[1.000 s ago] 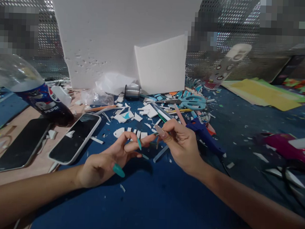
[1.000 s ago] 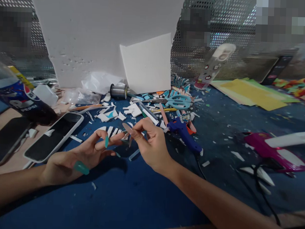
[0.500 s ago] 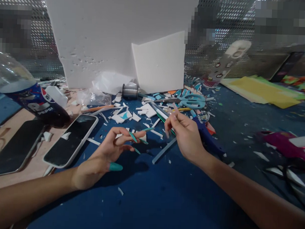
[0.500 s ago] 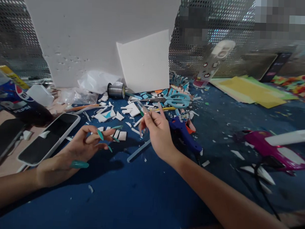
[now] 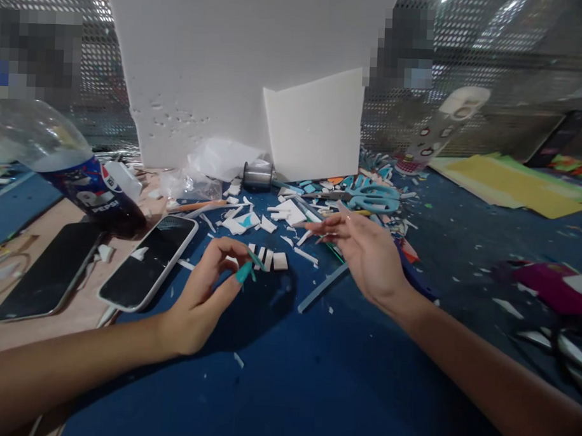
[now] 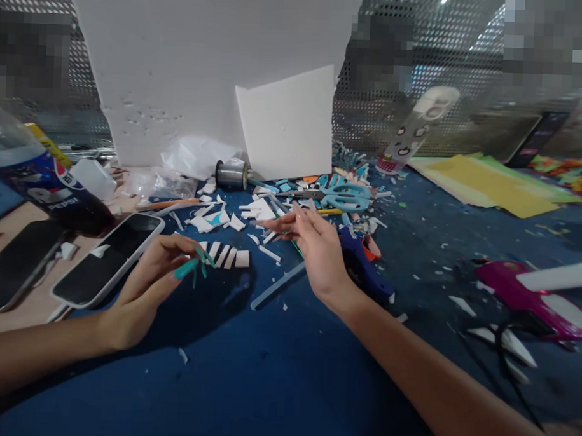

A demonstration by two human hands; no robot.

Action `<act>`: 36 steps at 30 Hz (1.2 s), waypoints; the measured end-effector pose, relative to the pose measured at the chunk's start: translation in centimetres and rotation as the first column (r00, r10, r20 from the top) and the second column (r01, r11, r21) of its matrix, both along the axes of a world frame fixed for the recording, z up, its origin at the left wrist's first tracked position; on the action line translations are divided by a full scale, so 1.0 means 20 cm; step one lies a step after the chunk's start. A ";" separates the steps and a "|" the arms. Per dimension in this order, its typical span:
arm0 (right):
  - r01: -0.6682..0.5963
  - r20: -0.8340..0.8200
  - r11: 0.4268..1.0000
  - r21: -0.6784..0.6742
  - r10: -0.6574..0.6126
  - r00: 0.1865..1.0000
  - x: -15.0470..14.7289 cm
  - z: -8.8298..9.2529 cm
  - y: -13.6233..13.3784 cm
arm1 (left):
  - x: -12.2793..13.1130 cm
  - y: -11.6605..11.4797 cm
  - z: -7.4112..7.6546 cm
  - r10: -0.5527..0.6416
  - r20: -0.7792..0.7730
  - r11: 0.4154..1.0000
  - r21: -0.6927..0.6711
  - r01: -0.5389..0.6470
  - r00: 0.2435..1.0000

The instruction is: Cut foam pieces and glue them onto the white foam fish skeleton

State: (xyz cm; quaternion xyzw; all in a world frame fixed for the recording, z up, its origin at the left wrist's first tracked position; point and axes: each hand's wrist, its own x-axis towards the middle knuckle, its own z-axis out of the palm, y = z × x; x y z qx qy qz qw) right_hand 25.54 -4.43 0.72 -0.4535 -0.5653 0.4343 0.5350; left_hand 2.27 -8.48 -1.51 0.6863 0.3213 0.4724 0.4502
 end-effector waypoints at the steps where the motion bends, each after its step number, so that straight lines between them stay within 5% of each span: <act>1: -0.084 -0.117 0.994 -0.074 0.075 0.990 -0.02 0.01 -0.02 | 0.00 0.01 0.00 0.074 -0.086 0.994 0.092 -0.066 0.994; 4: -0.252 -0.284 0.951 -0.176 0.196 0.939 -0.06 0.02 -0.07 | -0.02 0.03 0.01 0.236 -0.335 0.917 0.389 -0.094 0.912; 7: -0.377 -0.283 0.909 -0.176 0.320 0.904 -0.10 0.02 -0.12 | -0.02 0.05 0.02 0.358 -0.485 0.825 0.564 -0.027 0.798; 13: -0.494 -0.155 0.859 -0.134 0.474 0.867 -0.11 0.03 -0.17 | -0.01 0.04 0.02 0.484 -0.560 0.629 0.757 0.177 0.673; 17: -0.494 0.092 0.865 -0.089 0.501 0.860 -0.09 0.05 -0.18 | -0.01 0.02 0.02 0.553 -0.598 0.538 0.788 0.300 0.581; 23: -0.500 0.073 0.861 -0.099 0.507 0.859 -0.09 0.06 -0.23 | -0.02 0.00 0.07 0.557 -0.522 0.374 0.852 0.366 0.646; 26: -0.417 0.073 0.902 -0.115 0.426 0.902 -0.09 0.03 -0.22 | -0.04 0.00 0.08 0.566 -0.471 0.290 0.882 0.371 0.677; 29: -0.269 0.324 0.963 0.004 0.253 0.912 -0.07 0.01 -0.15 | -0.06 0.02 0.08 0.617 -0.429 0.345 0.901 0.263 0.660; 33: -0.296 0.707 0.944 0.149 0.108 0.699 -0.04 -0.02 -0.08 | -0.07 0.09 0.09 0.658 -0.508 0.560 0.824 0.089 0.556; 36: -0.327 0.806 0.937 0.124 0.097 0.583 -0.04 -0.03 -0.07 | -0.07 0.11 0.11 0.618 -0.455 0.644 0.761 -0.081 0.641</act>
